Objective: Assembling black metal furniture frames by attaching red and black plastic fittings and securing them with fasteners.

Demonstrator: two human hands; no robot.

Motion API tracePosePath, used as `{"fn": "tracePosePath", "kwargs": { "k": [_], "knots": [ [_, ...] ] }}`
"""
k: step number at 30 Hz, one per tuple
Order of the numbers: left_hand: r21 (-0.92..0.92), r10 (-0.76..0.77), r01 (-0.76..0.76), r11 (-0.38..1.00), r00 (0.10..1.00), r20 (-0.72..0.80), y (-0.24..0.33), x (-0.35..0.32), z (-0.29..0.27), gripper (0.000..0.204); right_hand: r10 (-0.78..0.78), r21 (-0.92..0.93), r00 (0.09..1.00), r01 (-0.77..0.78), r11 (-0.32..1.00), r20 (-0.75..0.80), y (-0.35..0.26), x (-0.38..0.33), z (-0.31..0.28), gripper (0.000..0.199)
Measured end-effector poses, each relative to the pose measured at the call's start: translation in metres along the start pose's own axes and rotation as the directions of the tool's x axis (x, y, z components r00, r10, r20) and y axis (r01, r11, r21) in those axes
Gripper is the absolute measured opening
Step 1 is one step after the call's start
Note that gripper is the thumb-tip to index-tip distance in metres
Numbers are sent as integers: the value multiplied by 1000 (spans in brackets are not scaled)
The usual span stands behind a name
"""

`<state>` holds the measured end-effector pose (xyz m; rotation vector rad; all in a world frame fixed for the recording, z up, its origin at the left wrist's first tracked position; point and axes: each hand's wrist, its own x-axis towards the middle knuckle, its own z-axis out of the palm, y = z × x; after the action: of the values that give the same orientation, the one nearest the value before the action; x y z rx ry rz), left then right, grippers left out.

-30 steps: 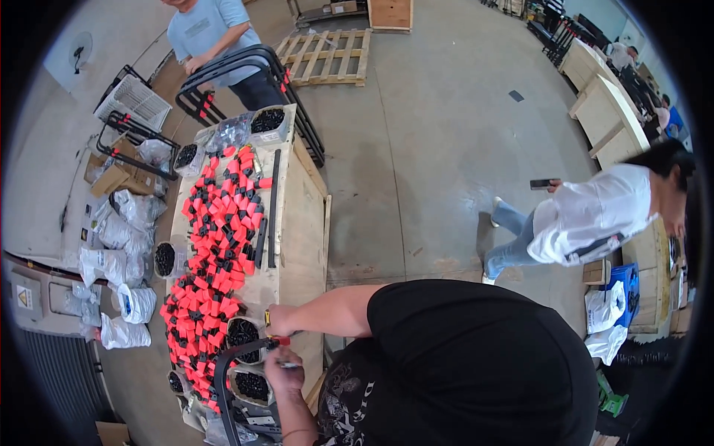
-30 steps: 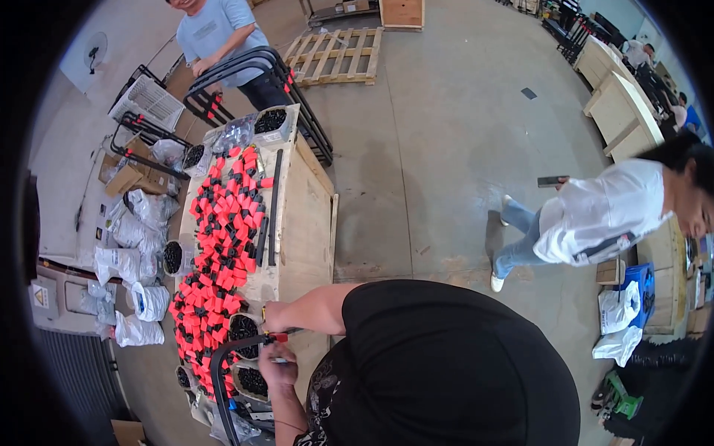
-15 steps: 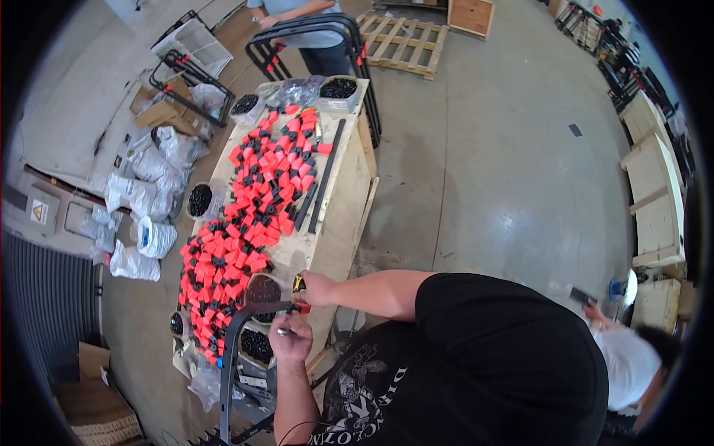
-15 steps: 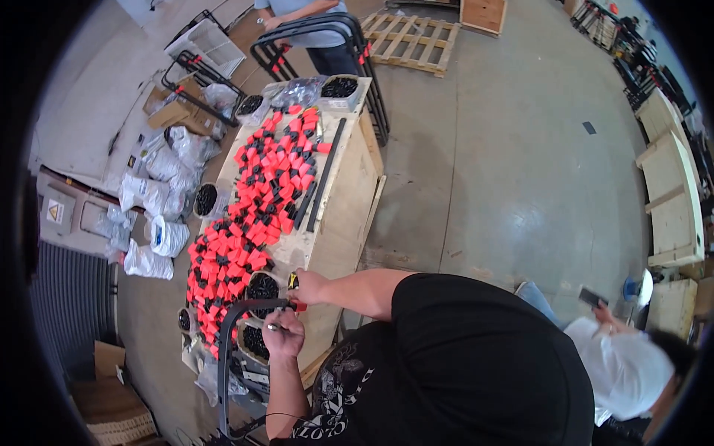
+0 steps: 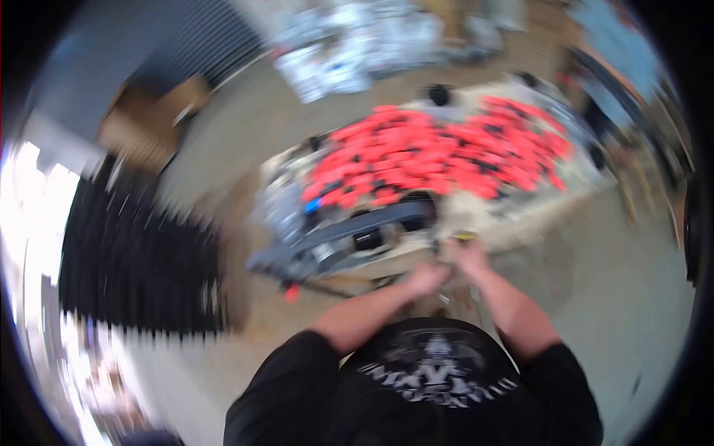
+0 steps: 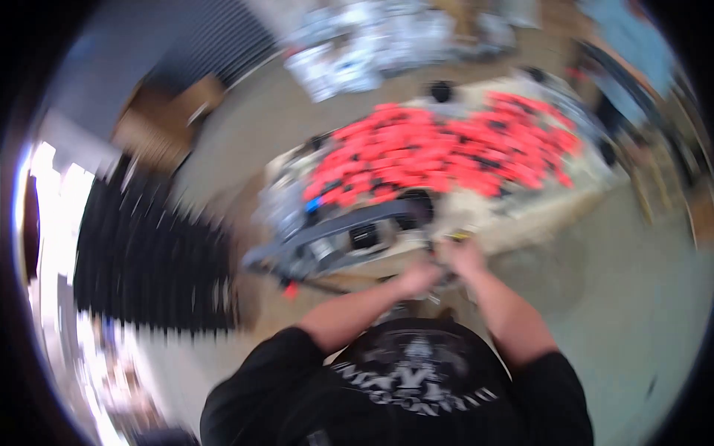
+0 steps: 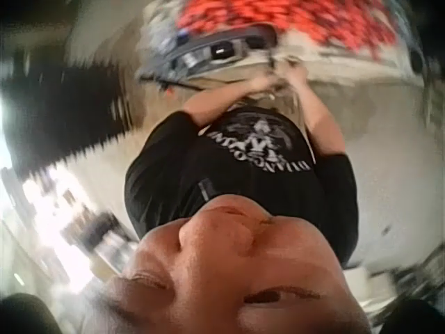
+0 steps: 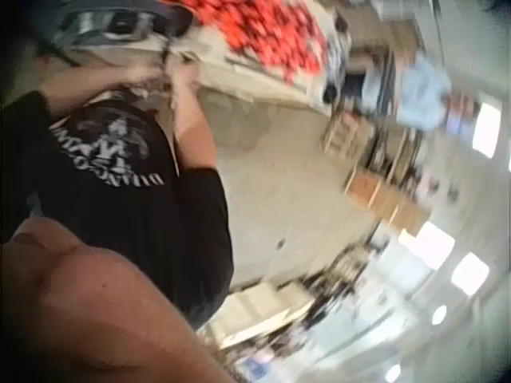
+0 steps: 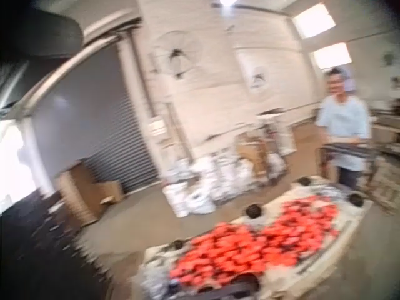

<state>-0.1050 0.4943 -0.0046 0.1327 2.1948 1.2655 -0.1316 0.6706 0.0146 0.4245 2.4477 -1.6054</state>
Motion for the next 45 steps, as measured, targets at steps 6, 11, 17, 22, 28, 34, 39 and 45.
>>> {"fn": "tracePosePath", "kwargs": {
  "k": [6, 11, 17, 22, 28, 34, 39, 45],
  "knots": [
    [348, 32, -31, 937, 999, 3, 28, -19, -5, 36, 141, 189, 989, -146, 971, 36, 23, 11, 0, 42],
    [-578, -229, 171, 798, 973, -28, 52, -13, -13, 30, 130, 192, 979, -160, 968, 159, -9, -4, 2, 37],
    [59, -30, 43, 997, 977, -210, 32, -35, 0, 38, 190, 201, 968, -221, 954, 163, -19, -4, 5, 39],
    [349, -198, 228, 909, 973, -119, 52, -40, -4, 37, 168, 231, 979, -192, 954, 116, -8, -8, 3, 36],
    [204, -130, 136, 970, 990, -46, 47, -26, -6, 23, 157, 250, 974, -194, 949, 162, -15, -16, 2, 36],
    [116, -28, 62, 991, 961, -275, 34, -46, 8, 47, 104, 329, 917, -242, 913, 384, 58, -21, 3, 29],
    [180, -38, 103, 978, 943, -332, 28, -41, 9, 58, 8, 364, 954, -123, 923, 301, 87, -24, 11, 22],
    [201, -12, 91, 975, 931, -366, 23, -41, 13, 50, 203, 143, 920, -263, 954, 335, 44, -54, -12, 23]
  ]
}}
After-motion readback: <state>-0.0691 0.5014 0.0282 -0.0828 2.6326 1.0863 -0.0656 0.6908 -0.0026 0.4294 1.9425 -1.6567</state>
